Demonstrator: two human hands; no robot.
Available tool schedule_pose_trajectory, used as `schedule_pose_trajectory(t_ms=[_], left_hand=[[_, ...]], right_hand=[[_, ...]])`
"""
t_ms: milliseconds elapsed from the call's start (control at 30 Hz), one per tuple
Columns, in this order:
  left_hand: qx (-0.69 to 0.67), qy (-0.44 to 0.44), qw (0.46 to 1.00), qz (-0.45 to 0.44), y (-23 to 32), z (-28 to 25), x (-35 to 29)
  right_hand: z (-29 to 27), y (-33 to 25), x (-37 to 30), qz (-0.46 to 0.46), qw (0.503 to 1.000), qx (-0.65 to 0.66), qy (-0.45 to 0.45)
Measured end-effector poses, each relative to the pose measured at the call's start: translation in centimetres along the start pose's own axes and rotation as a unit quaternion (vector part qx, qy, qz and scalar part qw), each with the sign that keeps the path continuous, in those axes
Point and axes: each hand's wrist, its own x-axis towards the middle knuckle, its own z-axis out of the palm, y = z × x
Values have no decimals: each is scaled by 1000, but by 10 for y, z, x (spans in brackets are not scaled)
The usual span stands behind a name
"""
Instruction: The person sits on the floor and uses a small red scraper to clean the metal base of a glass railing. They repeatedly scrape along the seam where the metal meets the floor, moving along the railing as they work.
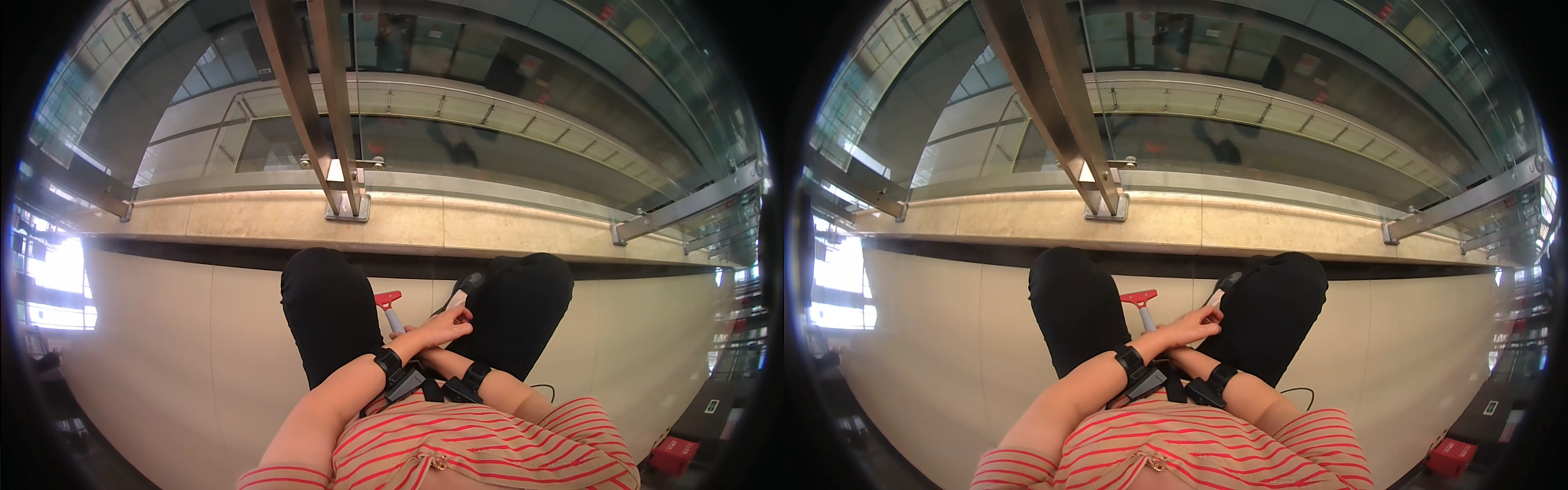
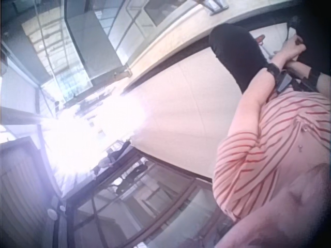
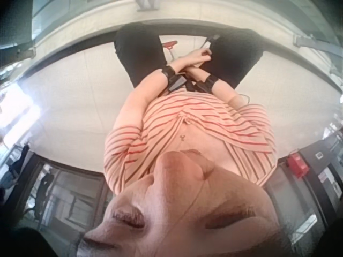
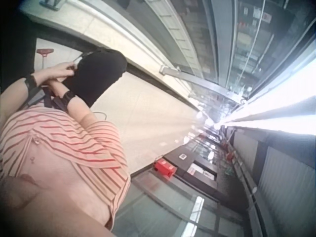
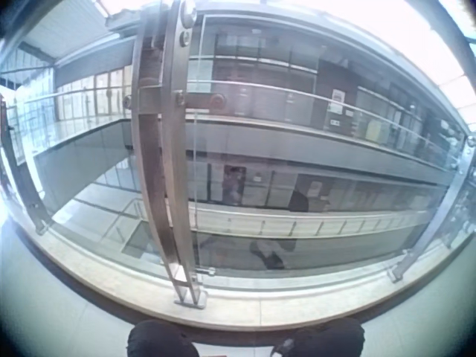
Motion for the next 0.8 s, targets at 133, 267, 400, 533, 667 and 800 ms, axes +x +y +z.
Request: schedule_pose_trajectory(t_ms=[133, 267, 400, 533, 667, 800], left_hand=[[10, -65, 997, -28, 20, -8, -4], [-102, -221, 970, -1, 72, -16, -15], [-159, -175, 971, 41, 128, -42, -10], [-196, -134, 970, 49, 172, -82, 3], [-158, -127, 975, 96, 208, -117, 14], [-110, -132, 982, 79, 237, -136, 26]], right_hand=[[-1, -10, 20, 19, 977, -133, 164], [2, -32, 18, -110, 981, -63, 145], [12, -77, 16, -198, 973, 0, 116], [18, -141, 15, -192, 955, -97, 205], [0, -219, 4, -134, 956, -231, 123], [-34, -275, -2, -86, 944, -316, 31]])
